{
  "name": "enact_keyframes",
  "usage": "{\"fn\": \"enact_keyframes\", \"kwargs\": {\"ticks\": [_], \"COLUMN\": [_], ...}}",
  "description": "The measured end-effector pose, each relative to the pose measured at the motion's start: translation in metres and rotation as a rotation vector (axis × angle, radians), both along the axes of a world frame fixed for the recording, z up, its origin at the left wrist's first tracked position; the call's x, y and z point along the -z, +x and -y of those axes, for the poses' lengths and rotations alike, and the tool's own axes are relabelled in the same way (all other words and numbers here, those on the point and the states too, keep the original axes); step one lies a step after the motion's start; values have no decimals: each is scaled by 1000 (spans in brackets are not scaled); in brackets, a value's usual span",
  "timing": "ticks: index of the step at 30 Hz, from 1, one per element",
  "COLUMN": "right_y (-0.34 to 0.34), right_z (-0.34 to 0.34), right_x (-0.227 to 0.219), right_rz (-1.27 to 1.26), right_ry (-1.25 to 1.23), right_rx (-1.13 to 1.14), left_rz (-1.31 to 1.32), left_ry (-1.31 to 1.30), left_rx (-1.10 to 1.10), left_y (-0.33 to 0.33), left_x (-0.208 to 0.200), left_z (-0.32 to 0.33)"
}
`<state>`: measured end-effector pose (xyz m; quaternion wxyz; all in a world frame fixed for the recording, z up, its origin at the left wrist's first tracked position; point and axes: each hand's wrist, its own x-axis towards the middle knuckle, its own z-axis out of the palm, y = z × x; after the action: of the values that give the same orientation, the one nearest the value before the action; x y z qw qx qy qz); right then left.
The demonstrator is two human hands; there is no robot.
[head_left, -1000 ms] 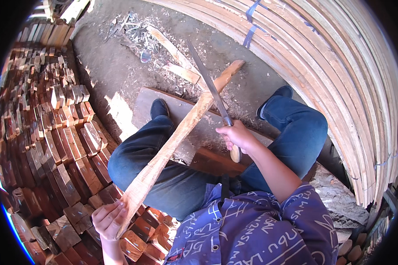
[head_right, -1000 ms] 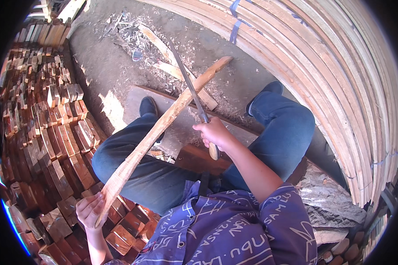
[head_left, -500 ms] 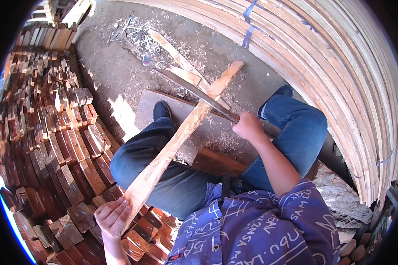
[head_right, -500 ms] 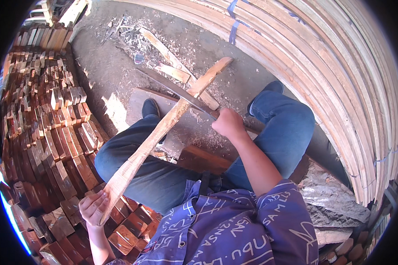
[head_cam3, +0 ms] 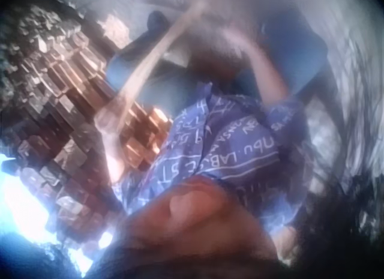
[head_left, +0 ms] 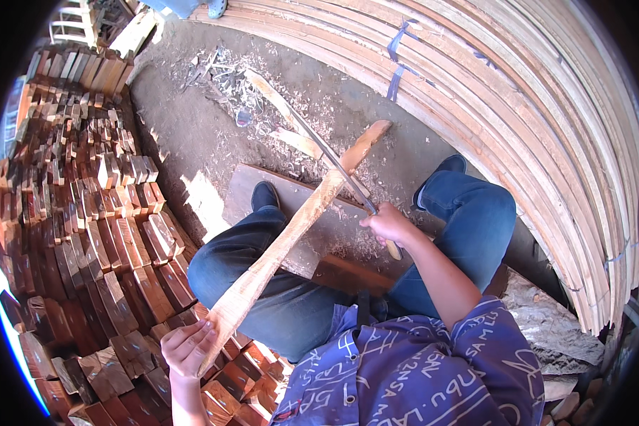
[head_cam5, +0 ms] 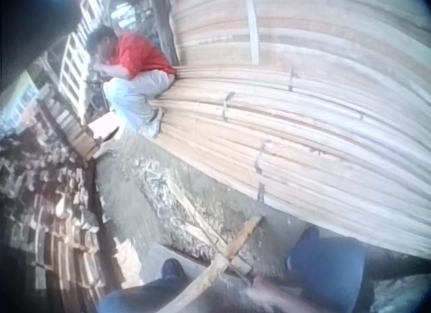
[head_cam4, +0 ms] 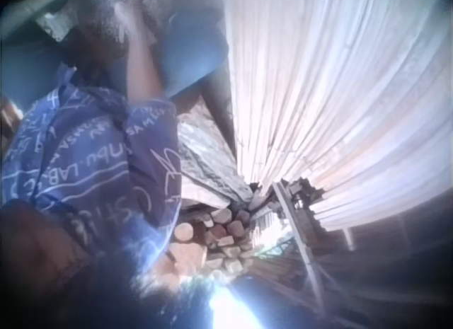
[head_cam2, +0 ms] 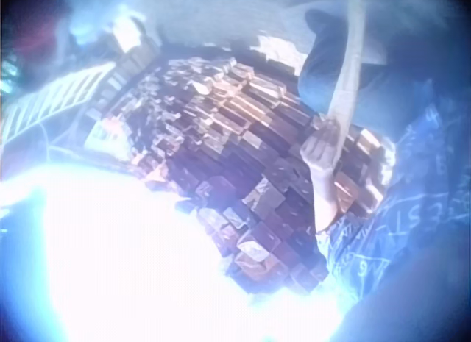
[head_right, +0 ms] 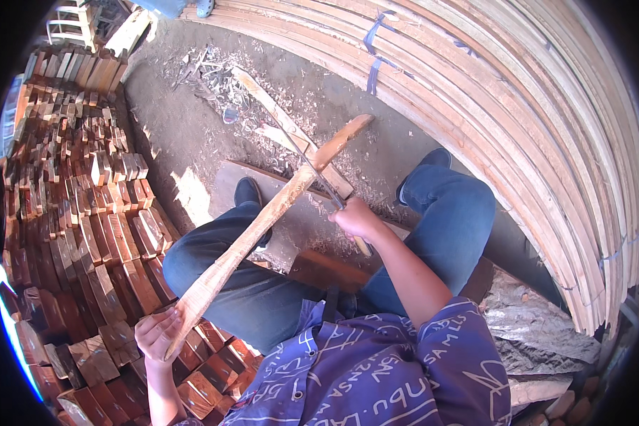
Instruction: The person sits on the ground and uses a knife to shave and shape a wooden stick. They repeatedly scrape the surface, rotate the stick, and remove wood shavings. Finished wooden planks are stacked nearby.
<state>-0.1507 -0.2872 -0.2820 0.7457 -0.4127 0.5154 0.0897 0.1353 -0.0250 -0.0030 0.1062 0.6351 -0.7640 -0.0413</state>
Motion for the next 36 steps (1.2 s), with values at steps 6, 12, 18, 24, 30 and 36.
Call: {"fn": "enact_keyframes", "kwargs": {"ticks": [6, 12, 18, 24, 30, 36], "right_y": [0, -15, -36, -39, -16, -8], "right_z": [-19, -14, -9, -3, -29, -37], "right_x": [-82, -46, 19, 23, -19, -65], "right_rz": [-6, -127, -420, -153, 100, -37], "right_ry": [-710, -709, -545, -113, 246, -687], "right_rx": [-333, -364, -343, -204, 147, -295], "left_rz": [-11, -13, -8, -2, -21, -2], "left_ry": [14, 18, 40, 19, -21, 9], "left_rx": [9, -30, -38, -14, -43, -39], "left_y": [-5, -4, -3, -2, -1, 0], "left_x": [-5, -5, -2, -3, 2, 0], "left_z": [9, 5, 1, 3, -1, -1]}}
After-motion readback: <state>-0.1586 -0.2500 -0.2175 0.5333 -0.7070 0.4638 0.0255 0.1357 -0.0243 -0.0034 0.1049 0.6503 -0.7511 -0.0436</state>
